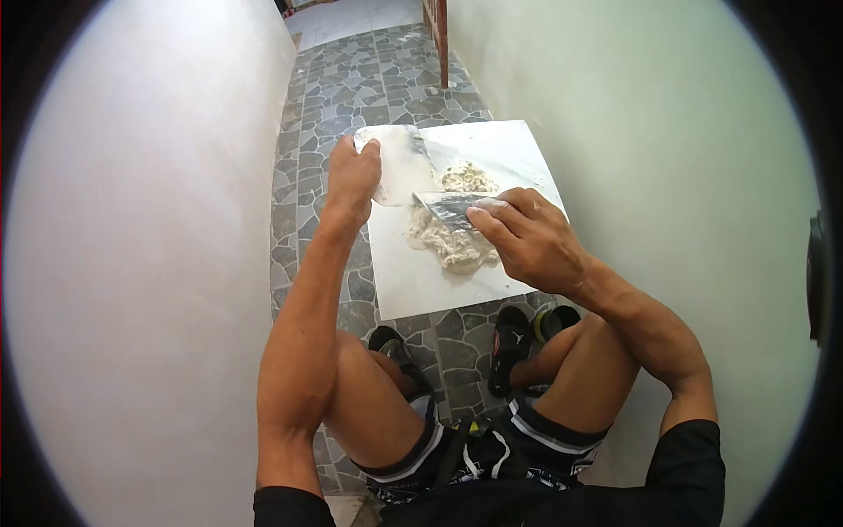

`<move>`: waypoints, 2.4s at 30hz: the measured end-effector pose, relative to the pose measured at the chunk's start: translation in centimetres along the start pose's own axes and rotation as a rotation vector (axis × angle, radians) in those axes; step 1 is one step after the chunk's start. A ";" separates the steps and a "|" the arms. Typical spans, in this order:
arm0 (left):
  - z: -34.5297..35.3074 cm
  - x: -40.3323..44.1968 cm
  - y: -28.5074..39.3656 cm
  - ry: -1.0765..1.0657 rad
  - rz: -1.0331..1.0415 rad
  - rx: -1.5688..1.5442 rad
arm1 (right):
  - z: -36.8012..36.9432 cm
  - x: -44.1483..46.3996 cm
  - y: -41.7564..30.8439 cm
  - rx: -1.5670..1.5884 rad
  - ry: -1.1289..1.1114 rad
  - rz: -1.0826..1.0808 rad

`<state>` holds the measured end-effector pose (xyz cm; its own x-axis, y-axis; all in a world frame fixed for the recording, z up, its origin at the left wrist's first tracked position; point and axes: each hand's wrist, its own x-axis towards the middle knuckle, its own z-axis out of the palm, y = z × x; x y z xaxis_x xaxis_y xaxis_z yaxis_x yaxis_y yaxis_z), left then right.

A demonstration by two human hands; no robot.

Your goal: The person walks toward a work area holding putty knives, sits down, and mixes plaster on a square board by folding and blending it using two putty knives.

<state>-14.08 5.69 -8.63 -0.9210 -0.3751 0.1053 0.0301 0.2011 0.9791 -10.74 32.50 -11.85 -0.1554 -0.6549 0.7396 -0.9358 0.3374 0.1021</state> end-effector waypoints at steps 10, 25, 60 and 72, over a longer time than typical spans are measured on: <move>1.7 -2.3 0.8 -0.135 0.028 0.097 | 1.8 0.0 2.7 -0.012 0.042 0.088; 0.3 -4.6 3.4 -0.416 0.227 0.052 | -0.2 -1.2 6.2 0.220 0.204 0.674; 1.1 -8.2 4.7 -0.420 0.933 0.338 | 1.2 -2.5 8.0 0.097 0.148 0.319; 2.0 -2.7 0.4 -0.106 0.143 -0.137 | 0.2 -2.1 8.2 1.532 0.263 1.237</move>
<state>-12.33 8.63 -8.87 -0.9388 -0.2532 0.2333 0.2095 0.1179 0.9707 -18.16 36.48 -12.65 -0.9091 -0.4159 0.0240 0.1611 -0.4041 -0.9004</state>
